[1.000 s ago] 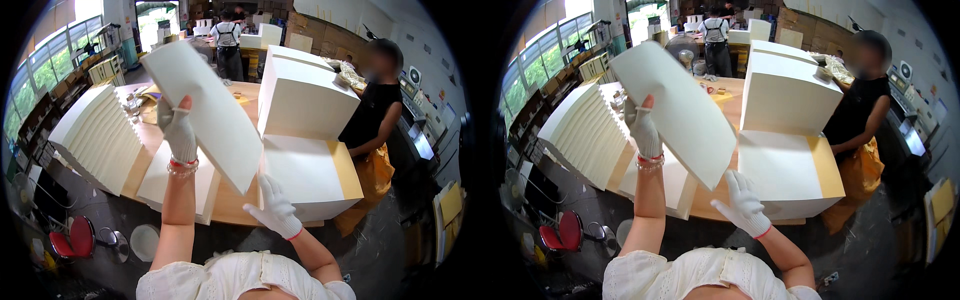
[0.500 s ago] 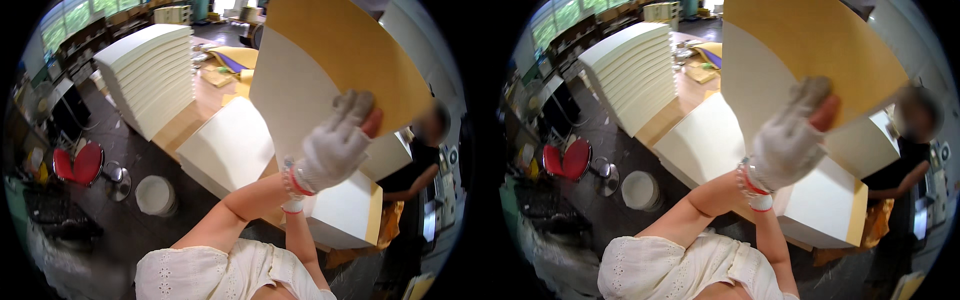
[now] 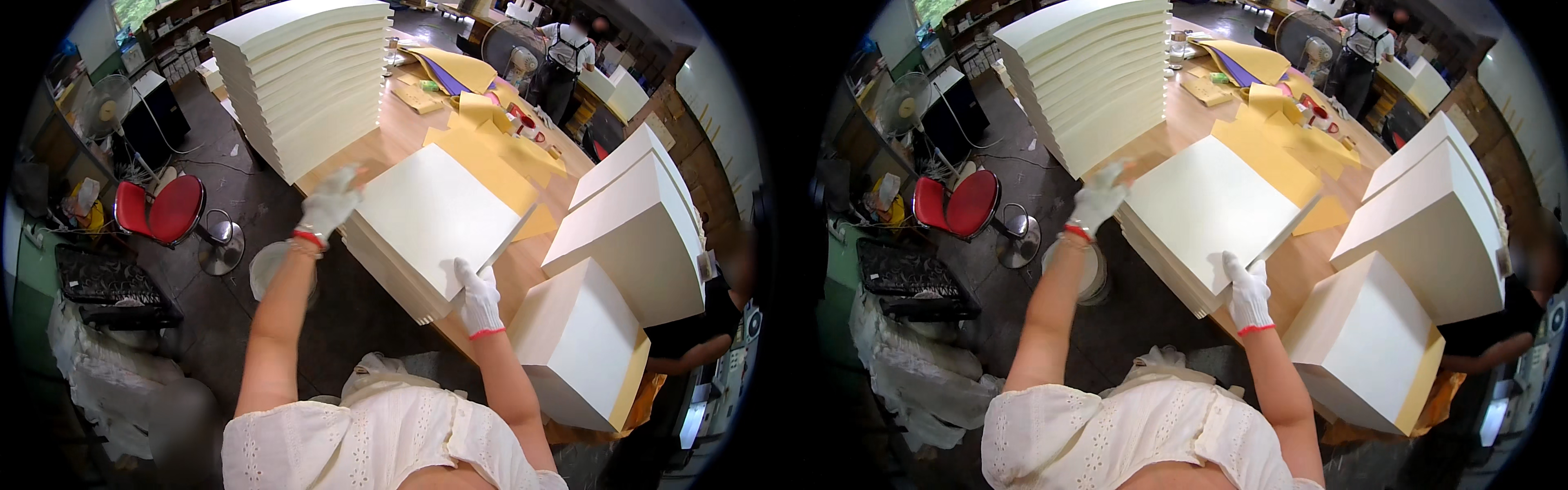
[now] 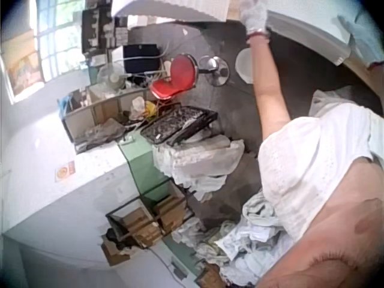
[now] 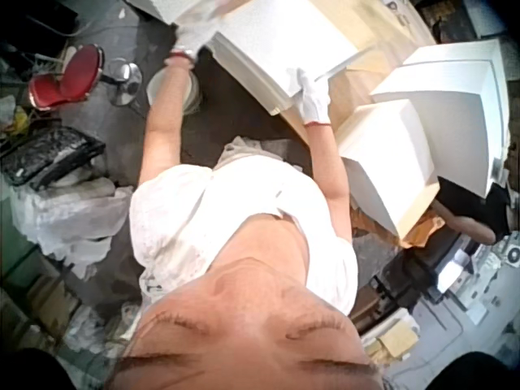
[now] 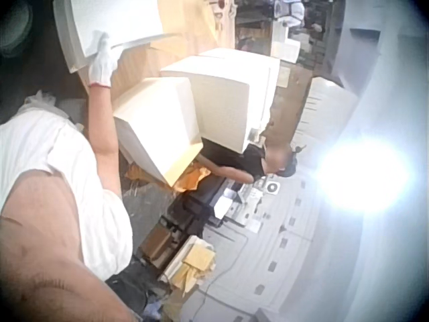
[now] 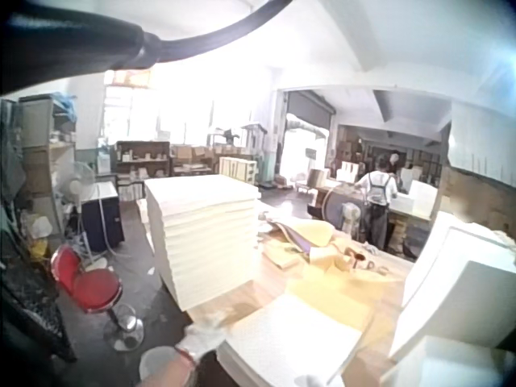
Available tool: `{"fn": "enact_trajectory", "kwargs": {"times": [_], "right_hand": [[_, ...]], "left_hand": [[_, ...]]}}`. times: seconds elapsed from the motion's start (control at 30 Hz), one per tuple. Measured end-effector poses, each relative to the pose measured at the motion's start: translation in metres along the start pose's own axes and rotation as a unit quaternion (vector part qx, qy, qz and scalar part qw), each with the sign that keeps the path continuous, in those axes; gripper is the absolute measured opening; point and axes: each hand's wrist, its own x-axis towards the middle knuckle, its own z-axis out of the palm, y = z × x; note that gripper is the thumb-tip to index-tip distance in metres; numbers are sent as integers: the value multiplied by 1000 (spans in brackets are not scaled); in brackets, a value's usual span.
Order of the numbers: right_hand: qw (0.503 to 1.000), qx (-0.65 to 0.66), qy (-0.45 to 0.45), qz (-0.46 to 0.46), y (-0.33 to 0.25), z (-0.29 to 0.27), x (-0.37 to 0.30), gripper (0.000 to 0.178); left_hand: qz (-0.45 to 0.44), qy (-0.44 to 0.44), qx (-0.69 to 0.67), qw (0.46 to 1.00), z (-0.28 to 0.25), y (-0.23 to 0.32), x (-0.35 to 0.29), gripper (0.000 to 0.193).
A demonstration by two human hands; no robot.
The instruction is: The person repeatedly picks up white rectangular paper boxes and yellow paper sheets from a table. They insert the yellow sheets into the boxes and stack the completed units. The person wears white gloves and works in a workshop environment with other workers visible in the background.
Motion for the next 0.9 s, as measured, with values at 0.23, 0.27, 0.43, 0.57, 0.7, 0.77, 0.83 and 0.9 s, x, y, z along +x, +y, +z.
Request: {"fn": "enact_trajectory", "kwargs": {"times": [0.23,0.27,0.43,0.57,0.7,0.77,0.83,0.9], "right_hand": [[747,-626,-61,-217,-18,-3,-50,65],[727,-642,-74,-232,-19,1,-52,63],[659,-697,-65,-274,-10,5,-57,58],[667,-684,-68,-287,-9,8,-56,56],[675,-682,-55,-275,-6,5,-53,54],[676,-682,-56,-272,-7,6,-54,52],[675,-688,-54,-262,-8,8,-55,52],[669,-693,-55,-263,-6,8,-56,51]], "left_hand": [[-100,-262,-180,943,-16,-42,-10,56],[-82,-249,-262,929,-6,-62,-12,65],[-34,-248,-199,947,-11,-68,-6,50],[-28,-226,-231,946,-1,-90,-1,33],[-38,-243,-209,946,-5,-78,6,13],[-50,-245,-211,945,-9,-76,7,3],[-50,-242,-195,949,-9,-74,7,6],[-39,-236,-161,957,-9,-73,5,11]]}}
